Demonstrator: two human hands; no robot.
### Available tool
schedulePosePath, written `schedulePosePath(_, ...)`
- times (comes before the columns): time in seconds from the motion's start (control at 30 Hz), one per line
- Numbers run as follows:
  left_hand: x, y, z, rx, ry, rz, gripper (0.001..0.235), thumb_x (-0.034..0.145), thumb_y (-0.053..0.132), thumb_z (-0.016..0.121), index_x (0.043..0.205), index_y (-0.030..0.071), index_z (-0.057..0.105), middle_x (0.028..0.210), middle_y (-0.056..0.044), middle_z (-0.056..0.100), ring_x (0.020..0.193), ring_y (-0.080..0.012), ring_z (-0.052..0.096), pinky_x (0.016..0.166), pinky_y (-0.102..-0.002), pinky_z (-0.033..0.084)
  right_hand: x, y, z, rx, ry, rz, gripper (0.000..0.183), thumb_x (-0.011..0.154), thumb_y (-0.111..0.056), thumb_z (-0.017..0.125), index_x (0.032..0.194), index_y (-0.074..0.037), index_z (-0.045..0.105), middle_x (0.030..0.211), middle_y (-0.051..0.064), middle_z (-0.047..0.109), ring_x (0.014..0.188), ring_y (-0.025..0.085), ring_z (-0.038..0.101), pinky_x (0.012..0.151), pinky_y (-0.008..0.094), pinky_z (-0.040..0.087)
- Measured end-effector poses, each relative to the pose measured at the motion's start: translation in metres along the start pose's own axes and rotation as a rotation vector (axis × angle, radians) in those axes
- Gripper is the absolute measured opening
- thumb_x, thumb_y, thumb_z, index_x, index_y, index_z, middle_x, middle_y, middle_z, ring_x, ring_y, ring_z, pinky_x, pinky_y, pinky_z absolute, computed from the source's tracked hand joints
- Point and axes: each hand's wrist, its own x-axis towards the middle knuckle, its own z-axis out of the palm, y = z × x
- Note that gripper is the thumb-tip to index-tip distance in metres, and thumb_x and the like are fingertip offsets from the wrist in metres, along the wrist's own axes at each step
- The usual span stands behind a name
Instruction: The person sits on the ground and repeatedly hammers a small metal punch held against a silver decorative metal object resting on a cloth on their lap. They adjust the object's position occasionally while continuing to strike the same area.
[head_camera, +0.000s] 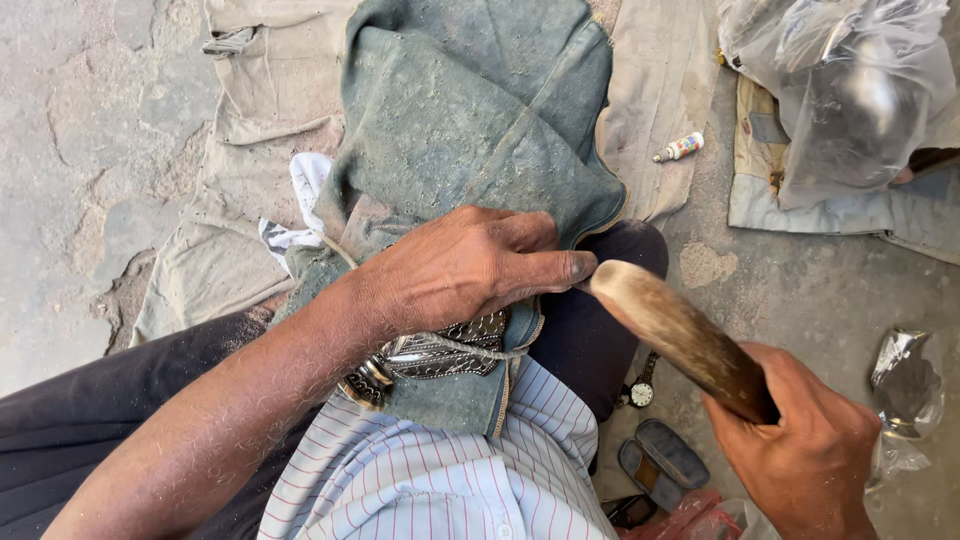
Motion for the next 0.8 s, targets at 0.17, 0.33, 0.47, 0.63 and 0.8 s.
schedulePosePath(0.17,0.002,0.0,0.001,0.046,-0.019,-0.014,0.029,0.099,0.018,0.067,0.128,0.015,0.062,0.083,-0.006,0.057,0.073,-0.0246,0.067,0.059,-0.042,0.055,0.006,-0.003,-0.002,0.098,0.017,0.047,0.029,0.085,-0.014,0.085,0.104,-0.001,0.067,0.083,0.01,0.075,0.073,0.018,0.076,0.063,0.03,0.061)
schedulePosePath(0.33,0.003,-0.001,-0.002,-0.016,0.0,0.003,0.035,0.097,0.019,0.066,0.131,0.013,0.06,0.087,-0.007,0.057,0.075,-0.0255,0.067,0.061,-0.043,0.055,0.012,-0.008,-0.006,0.076,0.059,0.071,0.034,0.082,-0.014,0.088,0.106,0.0,0.067,0.084,0.008,0.074,0.075,0.019,0.075,0.063,0.03,0.06)
schedulePosePath(0.47,0.004,-0.003,0.001,0.006,-0.013,0.002,0.03,0.1,0.017,0.066,0.13,0.013,0.062,0.085,-0.006,0.058,0.073,-0.0253,0.067,0.06,-0.042,0.056,0.009,-0.011,-0.008,-0.026,0.009,0.051,0.028,0.077,-0.01,0.086,0.097,0.001,0.07,0.084,0.012,0.075,0.071,0.021,0.075,0.059,0.033,0.059)
schedulePosePath(0.63,0.003,-0.002,-0.003,-0.014,-0.012,0.026,0.03,0.1,0.017,0.065,0.129,0.011,0.06,0.089,-0.008,0.058,0.078,-0.0267,0.068,0.065,-0.043,0.056,0.013,-0.002,-0.008,-0.09,-0.093,-0.022,0.039,0.069,-0.008,0.089,0.102,0.003,0.071,0.087,0.013,0.075,0.074,0.022,0.075,0.061,0.032,0.06)
schedulePosePath(0.8,-0.001,0.0,-0.003,-0.011,-0.015,-0.007,0.031,0.099,0.017,0.064,0.129,0.012,0.061,0.088,-0.008,0.058,0.074,-0.0269,0.067,0.062,-0.044,0.055,0.013,-0.005,-0.007,0.011,0.0,-0.043,0.038,0.072,-0.009,0.088,0.103,0.002,0.069,0.085,0.013,0.075,0.074,0.021,0.074,0.064,0.032,0.059)
